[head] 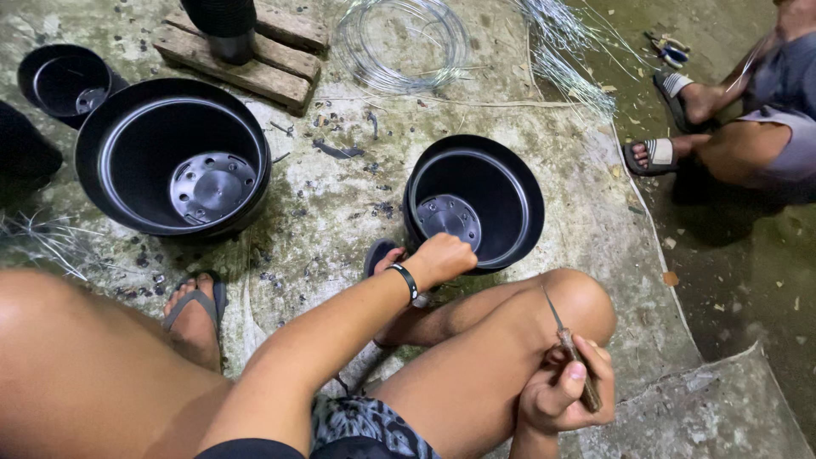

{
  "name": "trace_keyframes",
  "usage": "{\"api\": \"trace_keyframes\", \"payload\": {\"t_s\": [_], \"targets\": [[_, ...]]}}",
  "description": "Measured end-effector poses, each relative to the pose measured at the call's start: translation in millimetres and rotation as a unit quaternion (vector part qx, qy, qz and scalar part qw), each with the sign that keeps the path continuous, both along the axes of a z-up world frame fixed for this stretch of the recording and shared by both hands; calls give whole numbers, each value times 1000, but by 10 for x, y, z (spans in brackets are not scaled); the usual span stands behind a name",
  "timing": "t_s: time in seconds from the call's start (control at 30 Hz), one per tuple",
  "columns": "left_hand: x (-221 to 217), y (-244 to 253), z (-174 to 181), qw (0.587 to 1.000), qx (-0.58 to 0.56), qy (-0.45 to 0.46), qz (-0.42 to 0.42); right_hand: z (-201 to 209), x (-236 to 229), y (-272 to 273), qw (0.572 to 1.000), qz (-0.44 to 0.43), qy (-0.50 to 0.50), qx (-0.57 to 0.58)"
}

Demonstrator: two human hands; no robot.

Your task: The person uses a knife to punch and enlarge holes in the bottom of a black plastic pot. They rotate the pot to access different spots and continue cutting through the plastic base.

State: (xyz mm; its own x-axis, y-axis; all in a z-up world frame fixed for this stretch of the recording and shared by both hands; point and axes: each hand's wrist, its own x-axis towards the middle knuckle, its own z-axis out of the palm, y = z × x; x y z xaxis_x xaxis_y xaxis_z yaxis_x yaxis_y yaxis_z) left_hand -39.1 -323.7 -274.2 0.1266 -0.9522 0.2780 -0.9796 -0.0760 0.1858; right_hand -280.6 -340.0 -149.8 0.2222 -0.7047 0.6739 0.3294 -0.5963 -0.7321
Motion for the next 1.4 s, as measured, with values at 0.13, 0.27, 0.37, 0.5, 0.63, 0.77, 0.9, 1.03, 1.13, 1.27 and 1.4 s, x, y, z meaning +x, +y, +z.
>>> {"api": "trace_keyframes", "payload": {"t_s": [0.13,0.27,0.37,0.5,0.63,0.77,0.9,1.03,1.13,1.27,1.4], "targets": [[112,176,475,993,-119,-19,15,-63,-8,-19,999,9,-30,15],[438,308,1155,957,-277,-30,77,-132,-4,-30,998,-13,-66,13],[759,506,1598,930,-343,66,119,-152,-15,-25,997,-5,-68,33],[1241,1004,2012,882,-358,170,254,-145,-12,-28,998,-1,-50,32],[1748,1809,2249,864,-356,149,325,-115,81,26,999,16,-48,7],[1954,2537,2238,850,-244,266,384,-82,222,150,998,43,-55,-6],[1931,2989,2065,825,-193,418,328,-12,437,322,994,75,-66,-44],[1800,3211,1919,782,-154,526,297,42,638,603,985,139,-97,-13],[1694,3313,1880,779,-127,544,286,106,788,795,979,178,-100,-16],[1604,3345,1848,784,-88,533,305,190,977,968,966,234,-111,-22],[1576,3374,1810,798,-85,508,313,226,1102,1091,957,262,-123,3]]}}
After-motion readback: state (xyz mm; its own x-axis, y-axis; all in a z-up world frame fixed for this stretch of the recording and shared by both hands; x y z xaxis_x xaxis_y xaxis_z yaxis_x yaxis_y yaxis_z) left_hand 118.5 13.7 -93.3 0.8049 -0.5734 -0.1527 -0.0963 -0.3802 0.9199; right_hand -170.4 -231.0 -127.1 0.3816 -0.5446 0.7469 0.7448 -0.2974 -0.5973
